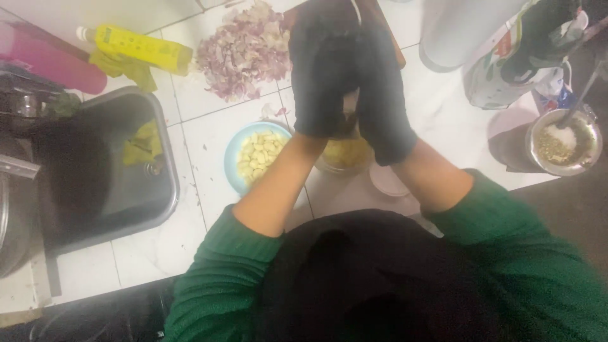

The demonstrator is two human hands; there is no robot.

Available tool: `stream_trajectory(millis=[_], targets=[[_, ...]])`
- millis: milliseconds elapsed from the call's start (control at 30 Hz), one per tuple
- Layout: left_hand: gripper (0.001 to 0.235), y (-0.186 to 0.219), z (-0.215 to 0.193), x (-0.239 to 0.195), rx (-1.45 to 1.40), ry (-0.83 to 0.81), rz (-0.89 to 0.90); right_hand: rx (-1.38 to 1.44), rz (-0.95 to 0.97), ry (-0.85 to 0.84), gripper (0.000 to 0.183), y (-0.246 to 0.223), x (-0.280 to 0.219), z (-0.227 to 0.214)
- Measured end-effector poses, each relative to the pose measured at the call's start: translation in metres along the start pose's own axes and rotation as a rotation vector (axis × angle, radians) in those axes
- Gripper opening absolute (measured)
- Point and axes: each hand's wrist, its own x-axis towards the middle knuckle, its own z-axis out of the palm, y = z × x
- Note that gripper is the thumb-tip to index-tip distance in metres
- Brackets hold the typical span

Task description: Pressing garlic cloves using a garlic press into a container.

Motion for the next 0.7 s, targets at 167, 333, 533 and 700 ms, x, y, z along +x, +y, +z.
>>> stream_trajectory(millis=[167,333,533,700], targets=[[0.051,0.014,-0.016,0.001,0.045,0.087,0.072,-0.653,-0.259,0.035,0.011,0.001,-0.015,0.005],[0.017,-0.010,-0.009,-0.019,-0.032,0.193,-0.081,-0.832,-0.494,0.125,0.009,-0.037,-0.016,0.012],[0.044,-0.012,-0.043,-0.029,-1.414,0.774,-0.709,0.504,-0.213,0.071,0.048,-0.059,-0.008,-0.030],[0.046,0.001,-0.064,-0.040,-1.239,0.919,-1.083,0.715,-0.110,0.070,0.062,-0.050,-0.006,-0.046]])
